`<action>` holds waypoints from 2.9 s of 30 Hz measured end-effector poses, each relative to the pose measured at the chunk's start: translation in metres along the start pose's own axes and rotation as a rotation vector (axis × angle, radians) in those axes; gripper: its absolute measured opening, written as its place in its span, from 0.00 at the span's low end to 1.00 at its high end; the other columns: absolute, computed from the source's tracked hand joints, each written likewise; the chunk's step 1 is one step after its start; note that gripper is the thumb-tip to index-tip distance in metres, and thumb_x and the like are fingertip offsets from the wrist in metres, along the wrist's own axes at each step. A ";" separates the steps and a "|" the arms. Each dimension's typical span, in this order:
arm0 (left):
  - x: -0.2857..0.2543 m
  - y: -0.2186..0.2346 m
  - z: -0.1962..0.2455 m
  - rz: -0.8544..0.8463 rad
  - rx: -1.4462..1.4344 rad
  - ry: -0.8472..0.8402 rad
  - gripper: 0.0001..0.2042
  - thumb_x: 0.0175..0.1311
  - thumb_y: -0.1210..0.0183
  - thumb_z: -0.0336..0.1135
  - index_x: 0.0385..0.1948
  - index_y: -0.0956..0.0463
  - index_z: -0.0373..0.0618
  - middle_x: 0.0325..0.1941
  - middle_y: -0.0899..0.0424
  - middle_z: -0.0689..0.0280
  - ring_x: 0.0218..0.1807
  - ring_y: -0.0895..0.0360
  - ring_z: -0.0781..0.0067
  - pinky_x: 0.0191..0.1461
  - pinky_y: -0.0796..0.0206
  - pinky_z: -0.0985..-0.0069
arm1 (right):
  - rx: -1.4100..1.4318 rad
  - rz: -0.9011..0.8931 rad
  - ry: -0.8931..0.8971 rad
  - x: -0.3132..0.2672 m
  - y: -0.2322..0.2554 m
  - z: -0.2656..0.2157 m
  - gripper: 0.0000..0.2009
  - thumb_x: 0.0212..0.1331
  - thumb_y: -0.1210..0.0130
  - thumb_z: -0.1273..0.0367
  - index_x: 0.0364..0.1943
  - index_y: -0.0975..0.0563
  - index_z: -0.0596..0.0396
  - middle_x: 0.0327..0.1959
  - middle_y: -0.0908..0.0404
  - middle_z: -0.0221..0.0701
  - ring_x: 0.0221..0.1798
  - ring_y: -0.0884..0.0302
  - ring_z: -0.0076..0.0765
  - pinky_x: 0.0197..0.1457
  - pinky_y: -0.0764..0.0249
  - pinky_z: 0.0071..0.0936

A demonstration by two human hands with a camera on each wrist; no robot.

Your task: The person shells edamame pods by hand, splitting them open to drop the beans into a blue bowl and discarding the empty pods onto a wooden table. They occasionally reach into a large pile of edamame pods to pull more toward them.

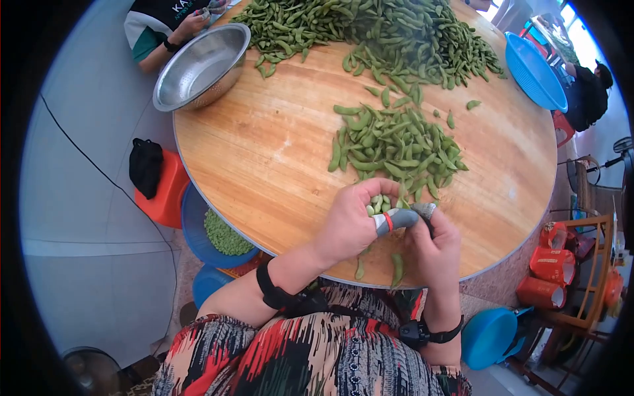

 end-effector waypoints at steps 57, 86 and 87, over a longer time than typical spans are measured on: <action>-0.018 -0.033 0.029 -0.050 0.813 -0.607 0.09 0.48 0.42 0.25 0.33 0.26 0.36 0.29 0.22 0.55 0.32 0.23 0.59 0.36 0.33 0.73 | -0.417 0.264 0.396 -0.024 0.006 -0.041 0.04 0.51 0.44 0.74 0.25 0.27 0.60 0.16 0.28 0.28 0.18 0.34 0.19 0.22 0.37 0.22; -0.186 0.249 0.092 1.069 1.447 -0.249 0.19 0.49 0.47 0.19 0.47 0.28 0.42 0.57 0.34 0.55 0.49 0.28 0.61 0.49 0.34 0.74 | -0.742 0.190 0.319 -0.001 0.022 -0.035 0.10 0.47 0.40 0.69 0.33 0.23 0.58 0.20 0.24 0.36 0.23 0.27 0.36 0.28 0.33 0.28; -0.171 0.218 0.104 0.932 1.212 -0.412 0.19 0.48 0.47 0.18 0.45 0.26 0.42 0.51 0.30 0.56 0.46 0.27 0.64 0.45 0.33 0.77 | -0.599 0.188 0.239 0.000 0.025 -0.033 0.09 0.47 0.40 0.70 0.33 0.23 0.59 0.19 0.24 0.33 0.22 0.28 0.30 0.27 0.34 0.25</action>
Point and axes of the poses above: each hand's wrist, its own x-axis towards the middle knuckle, its own y-axis out of the back of the hand, z = x × y, the point moved 9 cm from there along x, towards the middle knuckle
